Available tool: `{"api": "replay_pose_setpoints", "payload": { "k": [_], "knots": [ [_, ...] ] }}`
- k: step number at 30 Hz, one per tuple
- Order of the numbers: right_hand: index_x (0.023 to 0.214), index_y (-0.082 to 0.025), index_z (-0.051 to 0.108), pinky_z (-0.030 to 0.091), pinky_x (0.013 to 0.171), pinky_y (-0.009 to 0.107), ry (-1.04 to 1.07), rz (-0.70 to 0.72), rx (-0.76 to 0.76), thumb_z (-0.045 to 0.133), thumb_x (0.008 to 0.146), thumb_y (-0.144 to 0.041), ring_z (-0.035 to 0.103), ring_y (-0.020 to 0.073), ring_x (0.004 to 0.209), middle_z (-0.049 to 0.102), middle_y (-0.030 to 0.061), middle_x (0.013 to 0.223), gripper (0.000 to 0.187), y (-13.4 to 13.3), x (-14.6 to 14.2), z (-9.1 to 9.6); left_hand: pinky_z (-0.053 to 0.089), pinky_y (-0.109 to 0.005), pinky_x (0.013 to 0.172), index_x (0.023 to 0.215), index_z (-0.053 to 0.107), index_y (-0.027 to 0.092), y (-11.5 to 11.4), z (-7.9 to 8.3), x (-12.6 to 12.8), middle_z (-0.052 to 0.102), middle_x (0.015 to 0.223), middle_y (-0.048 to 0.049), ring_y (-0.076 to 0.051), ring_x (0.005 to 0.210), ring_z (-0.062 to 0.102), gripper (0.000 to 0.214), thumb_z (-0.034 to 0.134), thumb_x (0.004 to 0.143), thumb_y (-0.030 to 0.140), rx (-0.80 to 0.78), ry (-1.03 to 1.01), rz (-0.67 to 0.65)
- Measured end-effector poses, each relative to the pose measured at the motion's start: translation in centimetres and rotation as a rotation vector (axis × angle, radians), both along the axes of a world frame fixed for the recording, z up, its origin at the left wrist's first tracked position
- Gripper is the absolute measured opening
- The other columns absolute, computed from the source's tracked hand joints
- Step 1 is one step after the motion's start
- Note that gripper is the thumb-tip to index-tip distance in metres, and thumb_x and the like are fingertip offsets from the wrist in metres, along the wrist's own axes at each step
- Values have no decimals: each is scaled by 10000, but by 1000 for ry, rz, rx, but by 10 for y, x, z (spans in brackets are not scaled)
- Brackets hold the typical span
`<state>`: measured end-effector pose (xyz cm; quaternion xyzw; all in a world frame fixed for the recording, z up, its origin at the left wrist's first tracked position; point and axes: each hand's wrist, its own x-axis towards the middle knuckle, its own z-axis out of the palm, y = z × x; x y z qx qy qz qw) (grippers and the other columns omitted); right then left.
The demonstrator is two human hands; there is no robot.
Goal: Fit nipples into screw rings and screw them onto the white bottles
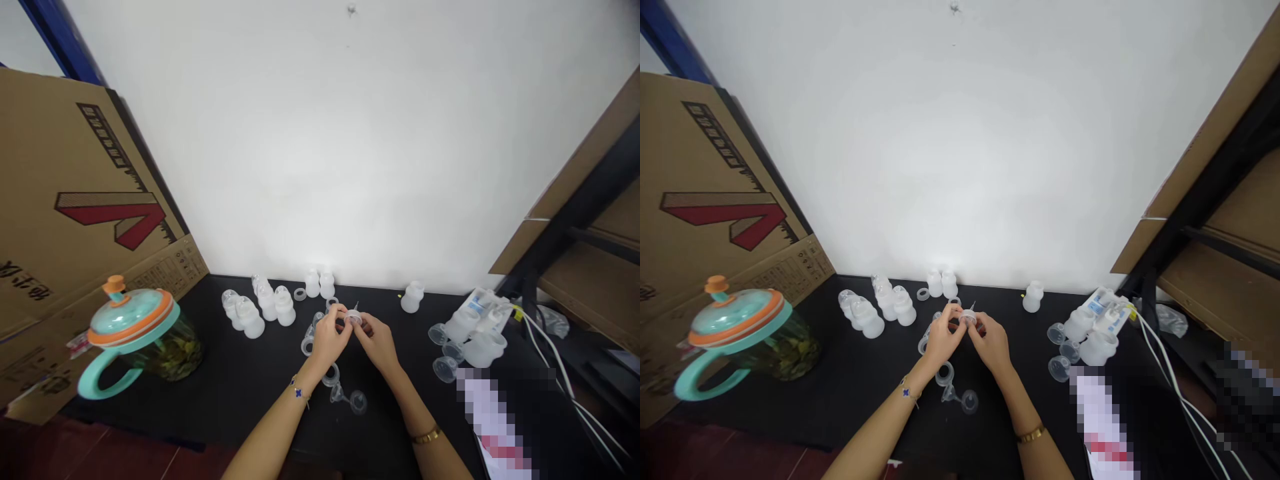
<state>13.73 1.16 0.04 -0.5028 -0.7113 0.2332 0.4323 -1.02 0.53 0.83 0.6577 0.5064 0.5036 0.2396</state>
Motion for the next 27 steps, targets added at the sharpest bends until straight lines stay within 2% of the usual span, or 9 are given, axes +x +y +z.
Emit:
{"api": "replay_pose_setpoints", "payload": {
  "k": [7,11,27],
  "knots": [
    [933,-213,690,388,529,231,22,15,7,530,939,-431,572,146,600,678,8,762,270,0,0,1,563,-248,643,1026,534,250,1,0,0,734,919,-9,-166,803,711,142,531,886,228,1,-5,-10],
    [922,-215,686,398,546,231,-1,9,19,521,945,-424,579,151,616,668,7,751,268,-1,0,1,551,-249,627,1004,519,242,1,-1,0,723,842,4,-158,715,698,108,521,896,237,-6,-3,-18],
    [789,-224,601,348,549,247,-110,-38,57,459,966,-445,549,157,597,615,-1,682,317,-2,-2,-1,560,-274,679,990,547,241,0,-3,1,727,792,20,-157,702,694,112,522,884,215,34,44,18]
  ]
}}
